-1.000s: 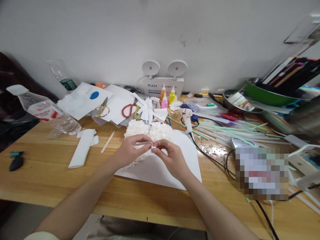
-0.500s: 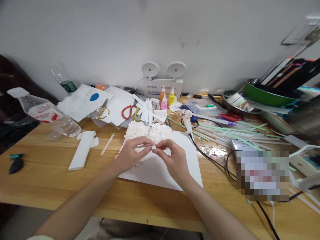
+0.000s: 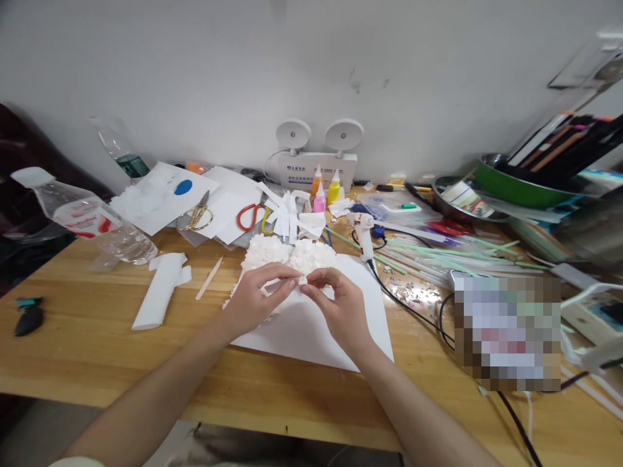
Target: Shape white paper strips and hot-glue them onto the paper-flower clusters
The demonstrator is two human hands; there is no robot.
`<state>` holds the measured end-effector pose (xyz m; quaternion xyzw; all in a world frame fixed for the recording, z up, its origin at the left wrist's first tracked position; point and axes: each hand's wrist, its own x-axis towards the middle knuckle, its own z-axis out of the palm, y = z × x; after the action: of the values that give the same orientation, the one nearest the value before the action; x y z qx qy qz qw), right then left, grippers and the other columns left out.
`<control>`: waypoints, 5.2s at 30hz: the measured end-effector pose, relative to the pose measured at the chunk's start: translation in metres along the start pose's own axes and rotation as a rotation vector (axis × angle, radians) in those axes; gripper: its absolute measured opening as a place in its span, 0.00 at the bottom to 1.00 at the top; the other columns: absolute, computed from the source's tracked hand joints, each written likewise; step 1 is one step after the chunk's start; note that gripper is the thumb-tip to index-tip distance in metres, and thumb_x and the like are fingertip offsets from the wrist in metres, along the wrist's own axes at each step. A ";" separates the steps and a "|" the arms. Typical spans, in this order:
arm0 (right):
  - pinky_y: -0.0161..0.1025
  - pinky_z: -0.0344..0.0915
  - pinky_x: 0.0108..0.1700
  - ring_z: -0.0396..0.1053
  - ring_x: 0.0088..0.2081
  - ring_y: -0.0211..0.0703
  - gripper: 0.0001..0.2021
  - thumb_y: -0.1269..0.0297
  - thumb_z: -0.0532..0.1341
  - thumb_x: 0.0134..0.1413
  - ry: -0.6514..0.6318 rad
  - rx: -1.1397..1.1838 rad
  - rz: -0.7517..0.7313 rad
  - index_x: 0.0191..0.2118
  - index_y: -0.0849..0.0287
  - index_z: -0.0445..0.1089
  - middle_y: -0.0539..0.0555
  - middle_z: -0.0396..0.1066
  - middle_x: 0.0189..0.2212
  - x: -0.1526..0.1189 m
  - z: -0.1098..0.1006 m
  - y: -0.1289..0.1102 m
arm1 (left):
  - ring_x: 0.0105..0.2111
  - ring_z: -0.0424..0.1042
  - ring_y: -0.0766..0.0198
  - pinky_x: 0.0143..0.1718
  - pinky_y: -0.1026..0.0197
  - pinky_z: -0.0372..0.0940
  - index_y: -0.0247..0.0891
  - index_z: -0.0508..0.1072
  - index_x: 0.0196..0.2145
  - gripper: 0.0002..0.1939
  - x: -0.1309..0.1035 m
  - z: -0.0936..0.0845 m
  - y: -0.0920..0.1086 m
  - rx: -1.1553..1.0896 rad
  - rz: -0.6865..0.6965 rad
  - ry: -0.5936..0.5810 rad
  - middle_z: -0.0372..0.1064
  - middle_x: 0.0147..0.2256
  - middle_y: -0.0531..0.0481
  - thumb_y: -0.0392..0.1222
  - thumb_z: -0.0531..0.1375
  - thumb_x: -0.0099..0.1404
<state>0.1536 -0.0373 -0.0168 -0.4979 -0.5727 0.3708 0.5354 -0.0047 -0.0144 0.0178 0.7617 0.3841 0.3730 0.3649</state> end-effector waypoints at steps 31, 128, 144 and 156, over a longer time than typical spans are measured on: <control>0.40 0.61 0.38 0.64 0.32 0.40 0.04 0.64 0.62 0.46 -0.015 0.028 -0.029 0.29 0.56 0.67 0.50 0.68 0.27 -0.006 0.005 0.002 | 0.33 0.68 0.67 0.36 0.66 0.62 0.36 0.69 0.31 0.05 -0.002 0.007 -0.003 -0.016 0.033 0.056 0.68 0.31 0.51 0.38 0.54 0.60; 0.39 0.60 0.37 0.63 0.32 0.40 0.05 0.62 0.60 0.48 -0.017 -0.004 -0.073 0.28 0.56 0.64 0.50 0.65 0.26 -0.003 0.002 -0.002 | 0.34 0.68 0.66 0.38 0.65 0.62 0.36 0.70 0.32 0.06 -0.002 0.009 -0.003 -0.093 -0.018 0.077 0.70 0.32 0.50 0.39 0.55 0.60; 0.38 0.61 0.35 0.62 0.30 0.38 0.07 0.62 0.62 0.46 0.063 0.036 -0.038 0.32 0.56 0.66 0.50 0.64 0.26 -0.002 0.003 0.000 | 0.38 0.69 0.65 0.41 0.64 0.63 0.37 0.72 0.38 0.09 -0.004 0.010 -0.001 -0.075 -0.008 0.060 0.72 0.36 0.49 0.37 0.54 0.61; 0.39 0.60 0.38 0.62 0.34 0.40 0.03 0.63 0.57 0.52 -0.069 -0.023 -0.088 0.32 0.55 0.64 0.51 0.64 0.30 -0.002 0.002 0.000 | 0.33 0.69 0.66 0.38 0.64 0.62 0.36 0.70 0.32 0.05 -0.001 0.007 -0.006 -0.035 -0.076 0.123 0.71 0.32 0.50 0.39 0.56 0.59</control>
<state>0.1519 -0.0391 -0.0172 -0.4653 -0.6164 0.3574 0.5253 -0.0011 -0.0145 0.0094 0.7157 0.4279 0.4115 0.3680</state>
